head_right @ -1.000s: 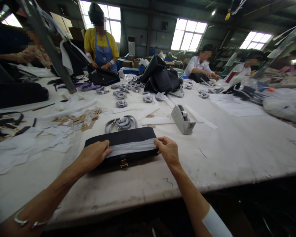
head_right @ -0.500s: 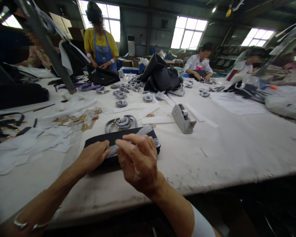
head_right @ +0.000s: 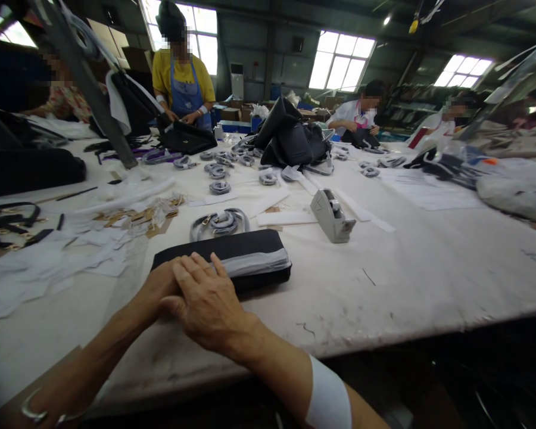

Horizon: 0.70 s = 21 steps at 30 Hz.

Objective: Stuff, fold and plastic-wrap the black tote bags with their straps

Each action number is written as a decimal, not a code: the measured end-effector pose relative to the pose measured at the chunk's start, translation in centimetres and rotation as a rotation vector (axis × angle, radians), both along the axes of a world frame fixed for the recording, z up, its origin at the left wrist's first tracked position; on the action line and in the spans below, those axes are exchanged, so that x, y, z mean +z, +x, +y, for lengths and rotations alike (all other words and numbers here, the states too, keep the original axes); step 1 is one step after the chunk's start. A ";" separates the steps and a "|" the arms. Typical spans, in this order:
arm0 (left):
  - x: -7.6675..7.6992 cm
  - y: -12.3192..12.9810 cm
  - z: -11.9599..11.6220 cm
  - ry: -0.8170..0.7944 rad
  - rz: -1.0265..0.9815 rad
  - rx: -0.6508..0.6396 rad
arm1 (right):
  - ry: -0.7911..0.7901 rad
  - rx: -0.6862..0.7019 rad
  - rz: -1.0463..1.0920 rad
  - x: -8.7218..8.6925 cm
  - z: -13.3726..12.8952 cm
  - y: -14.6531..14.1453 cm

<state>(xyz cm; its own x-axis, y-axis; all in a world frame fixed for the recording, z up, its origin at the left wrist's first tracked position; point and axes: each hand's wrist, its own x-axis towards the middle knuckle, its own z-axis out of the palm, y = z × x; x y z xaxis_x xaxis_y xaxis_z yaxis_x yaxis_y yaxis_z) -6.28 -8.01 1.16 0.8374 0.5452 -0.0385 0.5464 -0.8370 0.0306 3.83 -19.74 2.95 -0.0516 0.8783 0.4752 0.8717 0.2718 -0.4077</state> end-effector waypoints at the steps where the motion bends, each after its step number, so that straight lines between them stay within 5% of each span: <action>1: -0.1 0.1 0.1 0.011 0.030 -0.002 | -0.028 -0.016 -0.011 -0.6 0.2 0.1; 9: 1.0 1.0 0.1 -0.006 0.084 0.096 | -0.118 -0.190 -0.055 -3.1 -0.3 1.0; 21: 1.2 0.8 -0.1 0.019 0.111 0.115 | -0.113 -0.228 -0.144 -5.0 -1.0 2.0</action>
<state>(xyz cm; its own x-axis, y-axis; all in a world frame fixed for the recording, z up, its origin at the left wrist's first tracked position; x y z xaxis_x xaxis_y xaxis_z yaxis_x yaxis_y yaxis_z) -5.43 -8.14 2.40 0.7604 0.6390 -0.1162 0.6379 -0.7684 -0.0508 5.83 -20.77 -2.04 0.0935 0.9221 0.3756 0.9561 0.0221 -0.2921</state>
